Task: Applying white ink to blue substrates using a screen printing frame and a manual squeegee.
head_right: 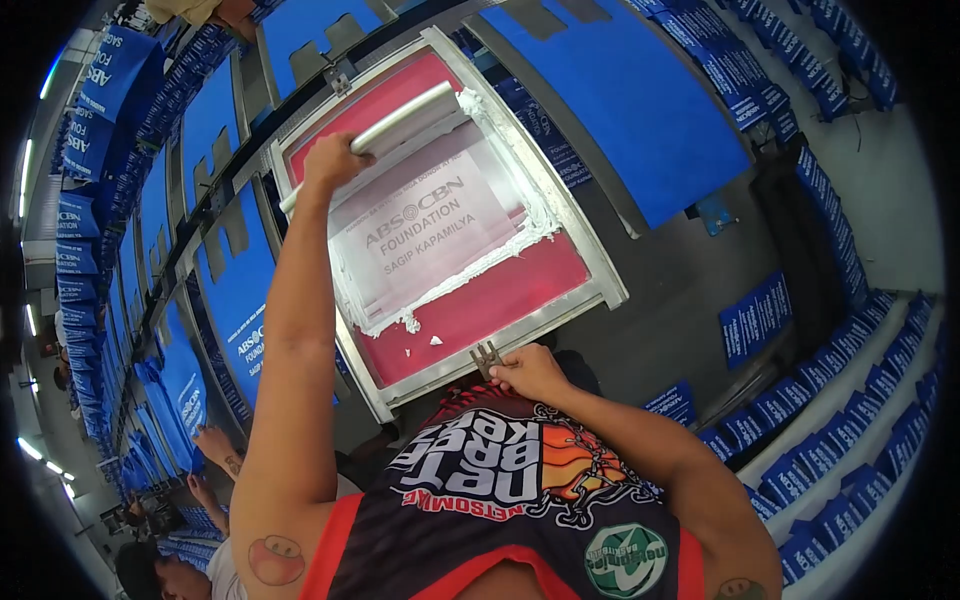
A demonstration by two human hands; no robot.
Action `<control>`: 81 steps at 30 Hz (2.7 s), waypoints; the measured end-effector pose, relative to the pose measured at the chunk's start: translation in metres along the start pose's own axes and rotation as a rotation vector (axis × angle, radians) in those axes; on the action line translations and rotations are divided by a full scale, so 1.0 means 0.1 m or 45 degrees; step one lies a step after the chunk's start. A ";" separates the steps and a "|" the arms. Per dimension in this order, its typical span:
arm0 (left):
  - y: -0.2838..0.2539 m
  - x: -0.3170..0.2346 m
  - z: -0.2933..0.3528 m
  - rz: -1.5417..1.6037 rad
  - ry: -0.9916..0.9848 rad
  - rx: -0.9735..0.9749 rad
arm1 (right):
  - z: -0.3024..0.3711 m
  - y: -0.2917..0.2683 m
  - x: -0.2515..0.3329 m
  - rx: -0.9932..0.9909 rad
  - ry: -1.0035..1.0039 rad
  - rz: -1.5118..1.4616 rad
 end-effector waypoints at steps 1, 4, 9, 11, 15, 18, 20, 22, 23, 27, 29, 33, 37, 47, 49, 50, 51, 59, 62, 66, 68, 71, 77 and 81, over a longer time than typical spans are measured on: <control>0.05 0.04 0.11 0.013 -0.015 -0.027 | 0.00 0.01 0.04 0.017 0.003 0.015; 0.24 0.02 0.56 -0.005 -0.021 -0.091 | -0.03 0.02 0.05 0.046 0.004 0.056; 0.64 -0.41 2.12 0.152 0.115 -0.265 | -0.07 -0.01 -0.02 0.055 -0.035 0.100; 0.62 -0.56 2.71 0.207 0.151 -0.383 | -0.08 -0.02 -0.04 0.016 -0.074 0.070; 0.46 -0.48 2.38 0.206 0.071 -0.076 | -0.05 -0.04 0.01 0.031 -0.127 0.078; 0.30 -0.29 1.63 0.045 -0.038 0.141 | -0.02 -0.02 0.07 0.069 -0.092 0.101; 0.12 -0.22 1.08 0.041 -0.071 -0.026 | -0.01 0.00 0.01 0.059 -0.080 0.092; 0.01 -0.16 0.75 0.123 0.093 -0.367 | -0.03 0.04 0.01 0.076 -0.087 0.086; 0.10 -0.09 0.69 0.171 0.151 -0.528 | -0.02 0.06 0.07 0.092 -0.098 0.096; 0.78 -0.17 1.20 0.245 0.191 -0.663 | -0.01 0.01 0.11 0.098 0.022 0.113; 0.66 -0.26 1.39 0.267 0.130 -0.426 | -0.04 -0.03 0.16 0.156 0.006 0.222; 0.08 0.11 1.29 0.180 -0.118 -0.032 | -0.14 -0.06 0.51 0.518 -0.183 1.025; -0.02 1.06 1.25 0.607 -0.275 0.133 | -0.20 -1.11 1.08 -0.030 -0.209 0.653; 1.29 2.12 1.56 1.935 -0.744 0.274 | -0.85 -2.21 0.19 -0.589 -0.175 0.151; 0.93 1.89 1.59 1.973 -0.648 0.188 | -0.72 -2.20 0.47 -0.620 -0.143 0.276; 0.86 2.01 1.64 1.896 -0.606 0.145 | -0.74 -2.12 0.59 -0.616 -0.198 0.272; 0.78 1.97 1.69 2.005 -0.582 0.139 | -0.73 -2.08 0.65 -0.610 -0.244 0.268; 0.53 1.70 1.64 2.019 -0.546 0.192 | -0.18 -2.11 0.94 -0.653 -0.280 0.070; 0.48 1.50 1.56 2.060 -0.568 0.297 | -0.02 -2.20 1.22 -0.728 -0.334 0.075; 0.56 1.57 1.49 2.082 -0.541 0.304 | -0.08 -2.22 1.27 -0.729 -0.292 0.199; 0.59 1.59 1.50 2.096 -0.581 0.318 | -0.13 -2.25 1.27 -0.708 -0.277 0.207; 0.58 1.62 1.50 2.100 -0.618 0.305 | -0.20 -2.29 1.25 -0.703 -0.219 0.273; 0.70 1.61 1.50 2.196 -0.591 0.278 | -0.42 -2.40 1.16 -0.724 -0.187 0.339; 0.73 1.49 1.46 2.233 -0.622 0.377 | -0.55 -2.49 1.10 -0.661 -0.231 0.379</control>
Point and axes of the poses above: each hand's wrist, its own z-axis away from the middle knuckle, its own y-axis out of the palm, x = y × z, the point moved 10 cm from there along -z, towards the middle knuckle, and after that the axes turned 14 degrees about -y, right-handed, at the moved point
